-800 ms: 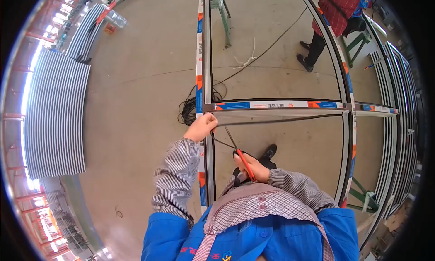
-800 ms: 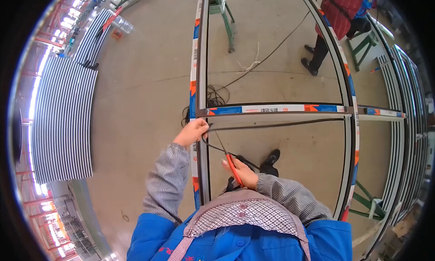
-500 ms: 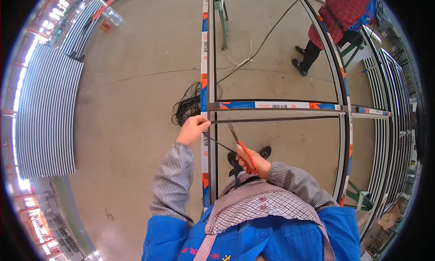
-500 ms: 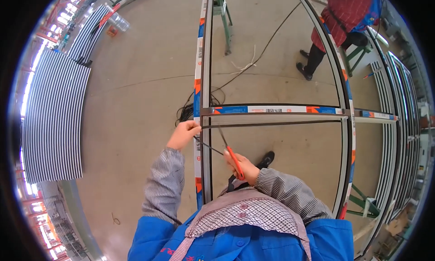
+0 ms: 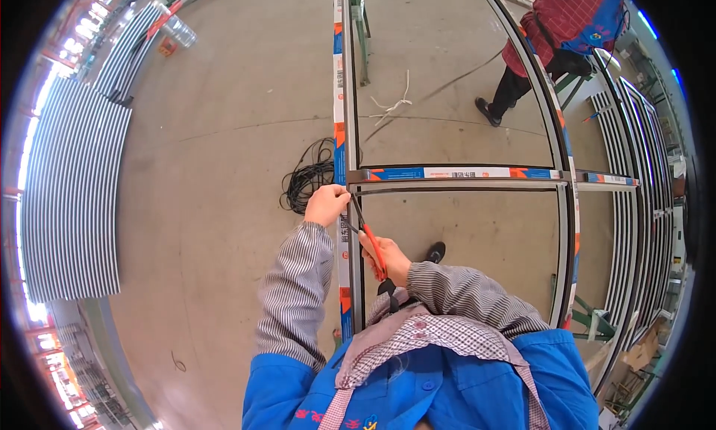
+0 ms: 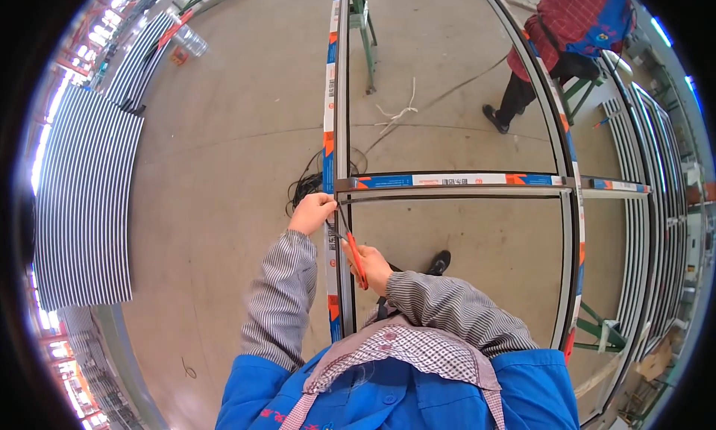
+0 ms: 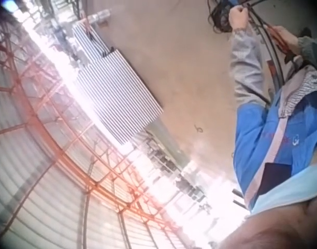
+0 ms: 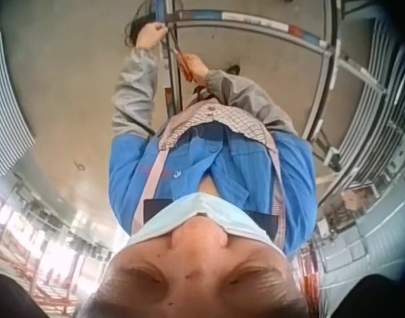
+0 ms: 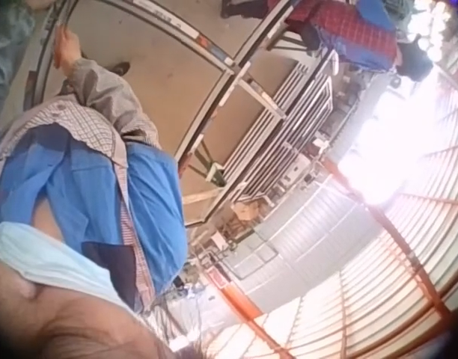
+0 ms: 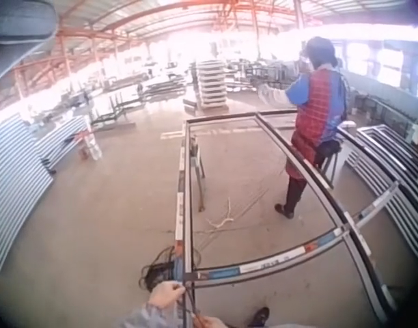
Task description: Installing rubber seals into the grooves of metal window frames and applying sealant.
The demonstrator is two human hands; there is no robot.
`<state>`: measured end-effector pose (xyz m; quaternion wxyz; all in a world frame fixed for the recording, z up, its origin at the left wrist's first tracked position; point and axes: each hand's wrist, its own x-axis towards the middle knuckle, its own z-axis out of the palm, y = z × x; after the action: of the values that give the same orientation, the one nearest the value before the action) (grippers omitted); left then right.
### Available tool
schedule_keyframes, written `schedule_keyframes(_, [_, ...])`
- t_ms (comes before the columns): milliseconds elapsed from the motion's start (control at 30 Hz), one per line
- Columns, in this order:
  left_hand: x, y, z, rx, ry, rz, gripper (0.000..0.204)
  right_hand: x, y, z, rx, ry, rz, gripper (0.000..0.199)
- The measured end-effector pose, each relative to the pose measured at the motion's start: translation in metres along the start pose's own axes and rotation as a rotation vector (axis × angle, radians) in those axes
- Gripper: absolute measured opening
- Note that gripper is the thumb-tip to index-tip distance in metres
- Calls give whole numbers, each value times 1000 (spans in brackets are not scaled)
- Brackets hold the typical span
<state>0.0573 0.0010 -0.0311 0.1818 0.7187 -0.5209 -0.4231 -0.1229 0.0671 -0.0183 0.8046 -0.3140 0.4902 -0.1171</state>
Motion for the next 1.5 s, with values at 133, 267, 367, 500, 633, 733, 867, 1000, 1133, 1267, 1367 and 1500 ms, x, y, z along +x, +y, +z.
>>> schedule_keyframes(133, [3, 1, 2, -17, -47, 32, 24, -4, 1, -6, -73, 46, -54, 45])
schedule_keyframes(267, [8, -4, 10, -121, -104, 94, 23, -8, 8, -22, -73, 56, -126, 39])
schedule_keyframes(367, [-6, 9, 18, -515, -197, -48, 16, -7, 21, -41, -148, 111, -228, 36])
schedule_keyframes(500, [-45, 52, 70, -1061, -264, -117, 25, -50, 8, -72, -480, 396, -426, 32])
schedule_keyframes(633, [-70, 124, 143, -1269, -336, -128, 22, -108, 9, -109, -847, 449, -296, 45])
schedule_keyframes(733, [-58, 138, 205, -1528, -461, -452, 19, -154, 23, -156, -805, 389, -193, 45])
schedule_keyframes(867, [-38, 135, 254, -1540, -594, -506, 20, -265, 92, -226, -929, 1215, -509, 57])
schedule_keyframes(1000, [-9, 148, 287, -1484, -347, -613, 22, -386, 209, -297, -1085, 1625, 88, 84])
schedule_keyframes(1133, [27, 147, 308, -1399, -124, -552, 28, -420, 296, -333, -898, 1438, 39, 57])
schedule_keyframes(1267, [48, 149, 311, -1321, 144, -569, 33, -414, 276, -354, -902, 1347, -137, 42])
schedule_keyframes(1367, [57, 136, 316, -1299, 235, -594, 34, -400, 220, -383, -897, 1348, -203, 46])
schedule_keyframes(1500, [62, 117, 322, -1298, 356, -541, 26, -349, 98, -441, -994, 1012, -207, 33])
